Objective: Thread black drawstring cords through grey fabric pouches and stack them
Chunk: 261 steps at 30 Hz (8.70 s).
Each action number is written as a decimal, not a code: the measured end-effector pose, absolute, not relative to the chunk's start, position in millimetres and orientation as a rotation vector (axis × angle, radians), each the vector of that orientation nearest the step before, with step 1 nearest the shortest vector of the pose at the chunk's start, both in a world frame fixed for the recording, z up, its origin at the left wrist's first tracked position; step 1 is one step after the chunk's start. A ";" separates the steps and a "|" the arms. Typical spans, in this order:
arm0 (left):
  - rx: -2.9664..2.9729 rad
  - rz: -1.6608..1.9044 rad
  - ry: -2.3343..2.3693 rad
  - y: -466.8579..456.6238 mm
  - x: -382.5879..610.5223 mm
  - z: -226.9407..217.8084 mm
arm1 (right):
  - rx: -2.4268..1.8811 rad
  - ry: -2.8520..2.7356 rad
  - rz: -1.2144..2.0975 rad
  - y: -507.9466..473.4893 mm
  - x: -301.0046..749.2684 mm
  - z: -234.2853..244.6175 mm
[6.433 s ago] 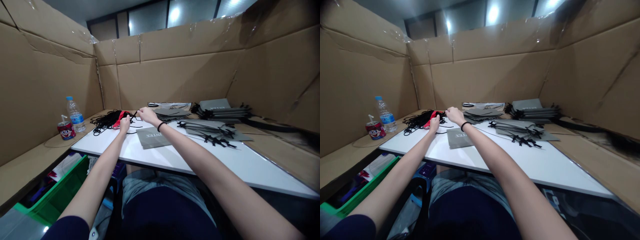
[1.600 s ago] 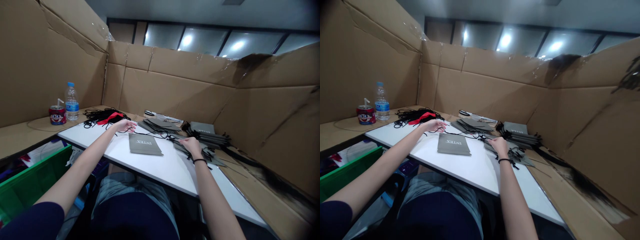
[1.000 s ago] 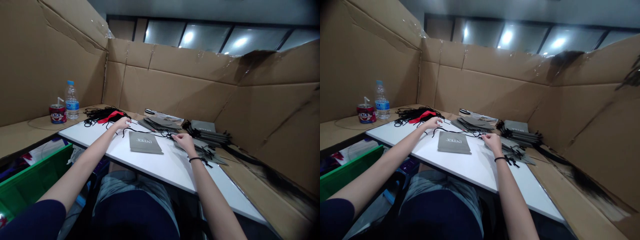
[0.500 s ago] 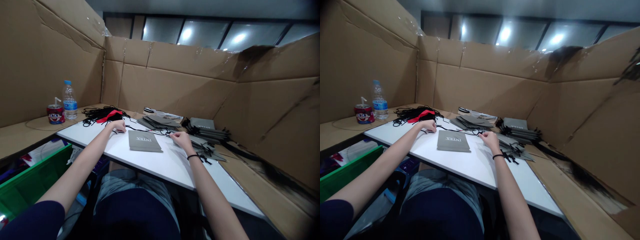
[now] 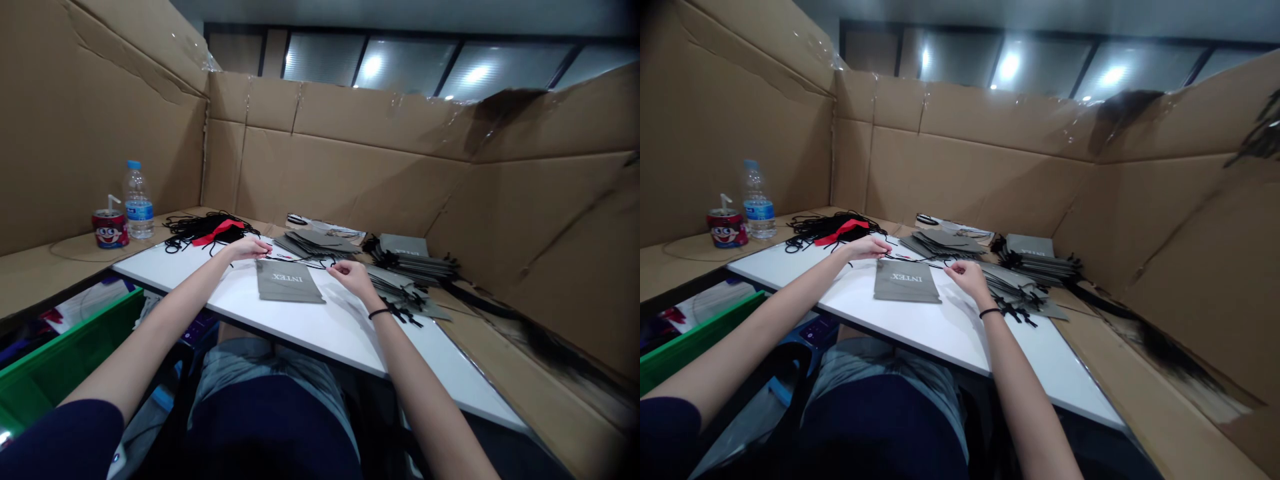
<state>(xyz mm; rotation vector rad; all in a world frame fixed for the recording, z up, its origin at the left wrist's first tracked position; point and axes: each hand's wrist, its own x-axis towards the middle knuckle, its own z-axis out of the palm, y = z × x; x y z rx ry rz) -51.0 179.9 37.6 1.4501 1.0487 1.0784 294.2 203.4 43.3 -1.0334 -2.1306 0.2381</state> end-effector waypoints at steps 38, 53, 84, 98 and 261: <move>1.450 0.962 0.906 173.8 -48.6 43.0 | -0.901 -2.205 0.223 196.1 285.1 43.0; 1.518 0.919 0.885 171.5 -47.4 45.9 | -0.924 -2.301 0.288 196.5 284.5 41.8; 1.503 0.999 1.021 171.9 -50.5 46.4 | -0.974 -2.239 0.192 202.2 291.4 43.6; 1.825 1.030 1.297 176.7 -50.6 36.3 | -1.112 -2.170 0.162 208.4 304.1 48.8; 2.645 0.911 1.273 33.9 13.6 11.8 | -0.983 -2.489 0.320 149.7 333.5 47.2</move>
